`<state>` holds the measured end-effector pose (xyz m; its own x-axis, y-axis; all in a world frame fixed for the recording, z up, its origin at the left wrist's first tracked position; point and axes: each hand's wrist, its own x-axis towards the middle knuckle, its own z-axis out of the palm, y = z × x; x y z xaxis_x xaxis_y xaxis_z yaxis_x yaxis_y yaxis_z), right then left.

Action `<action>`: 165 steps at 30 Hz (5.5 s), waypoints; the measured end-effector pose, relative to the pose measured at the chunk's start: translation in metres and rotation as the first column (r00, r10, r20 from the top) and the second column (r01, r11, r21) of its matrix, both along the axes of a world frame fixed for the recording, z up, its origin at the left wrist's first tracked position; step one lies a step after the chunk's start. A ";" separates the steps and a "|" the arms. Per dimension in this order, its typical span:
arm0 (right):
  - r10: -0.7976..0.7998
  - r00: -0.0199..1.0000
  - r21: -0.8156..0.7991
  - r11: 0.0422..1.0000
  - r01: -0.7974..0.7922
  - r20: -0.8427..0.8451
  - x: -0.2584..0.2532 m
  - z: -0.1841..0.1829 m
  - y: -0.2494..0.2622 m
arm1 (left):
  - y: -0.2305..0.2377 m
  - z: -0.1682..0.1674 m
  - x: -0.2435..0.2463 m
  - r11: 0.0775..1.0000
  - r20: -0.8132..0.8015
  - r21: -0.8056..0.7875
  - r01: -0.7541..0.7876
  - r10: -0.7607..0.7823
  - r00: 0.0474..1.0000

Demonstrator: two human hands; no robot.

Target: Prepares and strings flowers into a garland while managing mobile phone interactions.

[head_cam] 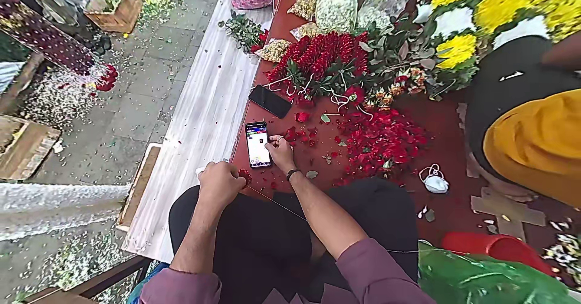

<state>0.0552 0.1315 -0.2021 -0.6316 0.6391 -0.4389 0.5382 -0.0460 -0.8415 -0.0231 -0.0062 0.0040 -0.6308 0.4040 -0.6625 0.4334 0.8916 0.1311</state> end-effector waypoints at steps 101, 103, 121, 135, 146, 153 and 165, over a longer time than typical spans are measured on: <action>0.050 0.997 0.153 0.987 -0.058 0.056 0.024 0.033 -0.022 | 0.000 0.001 0.001 0.999 0.013 0.050 0.014 -0.015 1.000; 0.027 0.998 0.121 0.992 -0.033 0.056 0.024 0.031 -0.020 | -0.001 0.000 0.001 0.998 0.001 0.064 0.020 -0.020 1.000; 0.288 0.936 0.093 0.946 -0.311 0.200 0.013 0.014 -0.007 | -0.002 -0.002 0.003 0.998 -0.021 0.061 0.036 -0.034 0.999; 0.190 0.969 0.089 0.975 -0.206 0.160 0.014 0.011 -0.010 | -0.008 -0.008 0.002 0.991 -0.035 0.107 0.079 -0.076 0.996; 0.062 0.993 -0.133 0.988 -0.076 -0.103 0.025 0.022 0.019 | -0.007 -0.003 0.002 0.995 -0.021 0.087 0.042 -0.040 0.999; 0.321 0.929 0.022 0.944 -0.330 0.183 0.019 0.021 -0.003 | -0.006 0.001 0.003 0.996 -0.016 0.080 0.032 -0.031 0.999; 0.260 0.950 0.061 0.960 -0.274 0.173 0.016 0.018 -0.004 | -0.003 -0.002 0.003 0.997 -0.012 0.065 0.032 -0.031 0.999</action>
<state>0.0712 0.1272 -0.1841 -0.7093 0.4951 -0.5017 0.6501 0.1845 -0.7371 -0.0205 -0.0096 0.0021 -0.6241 0.4664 -0.6269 0.4632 0.8670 0.1839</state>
